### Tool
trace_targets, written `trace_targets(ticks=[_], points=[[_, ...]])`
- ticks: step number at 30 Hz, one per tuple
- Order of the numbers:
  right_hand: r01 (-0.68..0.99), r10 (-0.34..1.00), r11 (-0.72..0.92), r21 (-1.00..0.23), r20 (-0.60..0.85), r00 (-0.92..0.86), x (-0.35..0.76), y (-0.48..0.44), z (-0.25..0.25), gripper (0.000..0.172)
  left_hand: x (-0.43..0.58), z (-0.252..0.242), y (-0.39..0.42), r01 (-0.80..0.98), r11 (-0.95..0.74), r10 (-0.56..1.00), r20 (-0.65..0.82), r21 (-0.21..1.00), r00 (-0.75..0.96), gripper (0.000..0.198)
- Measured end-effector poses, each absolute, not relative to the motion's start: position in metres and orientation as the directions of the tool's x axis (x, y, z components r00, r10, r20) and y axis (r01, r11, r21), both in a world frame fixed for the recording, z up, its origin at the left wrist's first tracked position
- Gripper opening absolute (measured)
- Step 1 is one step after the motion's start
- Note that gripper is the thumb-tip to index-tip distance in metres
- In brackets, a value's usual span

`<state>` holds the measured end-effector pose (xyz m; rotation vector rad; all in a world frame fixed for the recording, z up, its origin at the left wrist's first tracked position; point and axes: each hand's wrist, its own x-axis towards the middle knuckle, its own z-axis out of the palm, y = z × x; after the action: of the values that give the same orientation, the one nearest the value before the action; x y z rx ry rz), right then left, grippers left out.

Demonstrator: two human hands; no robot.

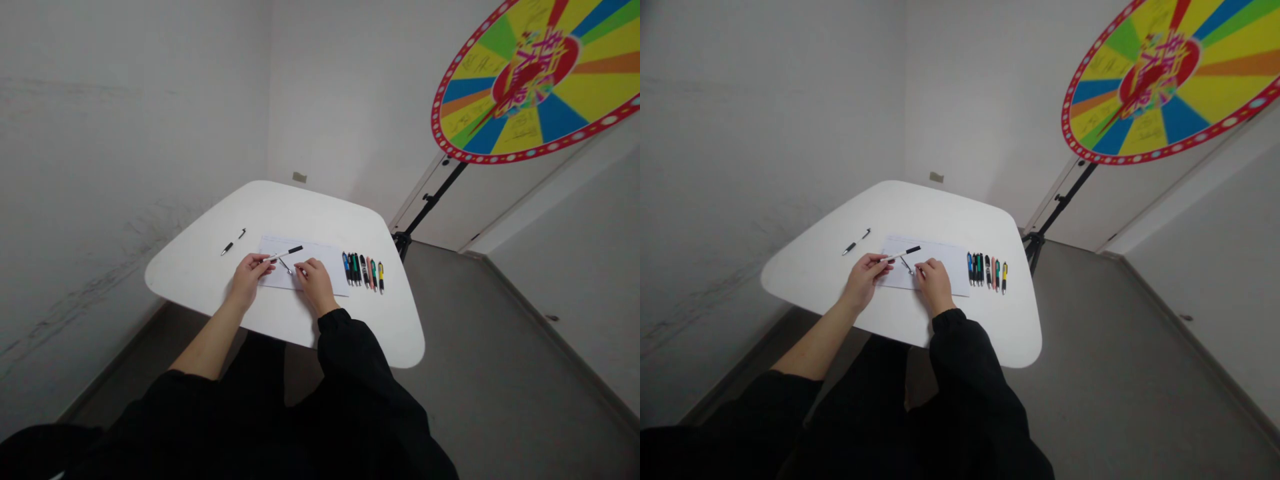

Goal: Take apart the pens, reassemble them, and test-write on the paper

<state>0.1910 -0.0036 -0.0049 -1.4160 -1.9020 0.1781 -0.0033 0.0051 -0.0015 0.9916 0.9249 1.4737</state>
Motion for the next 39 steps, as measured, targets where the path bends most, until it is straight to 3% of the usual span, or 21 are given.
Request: trace_targets(ticks=[8,15,22,39], points=[[0.82,0.935,0.248,-0.516,0.349,-0.064,0.178,0.009,0.006,0.02,-0.003,-0.003,0.006,-0.356,-0.125,0.991,0.102,0.926,-0.081,0.035],[0.873,0.969,0.23,-0.429,0.18,-0.167,0.181,0.035,0.026,0.014,-0.003,-0.007,0.01,-0.349,-0.146,0.987,0.111,0.926,-0.119,0.037],[0.869,0.978,0.204,-0.451,0.061,-0.198,0.178,0.04,0.034,0.01,-0.004,-0.007,0.009,-0.342,-0.14,0.988,0.107,0.929,-0.112,0.038],[0.951,0.984,0.178,-0.254,0.064,-0.167,0.17,0.039,0.036,0.018,-0.004,-0.004,0.008,-0.375,-0.137,0.989,0.102,0.917,-0.11,0.041]])
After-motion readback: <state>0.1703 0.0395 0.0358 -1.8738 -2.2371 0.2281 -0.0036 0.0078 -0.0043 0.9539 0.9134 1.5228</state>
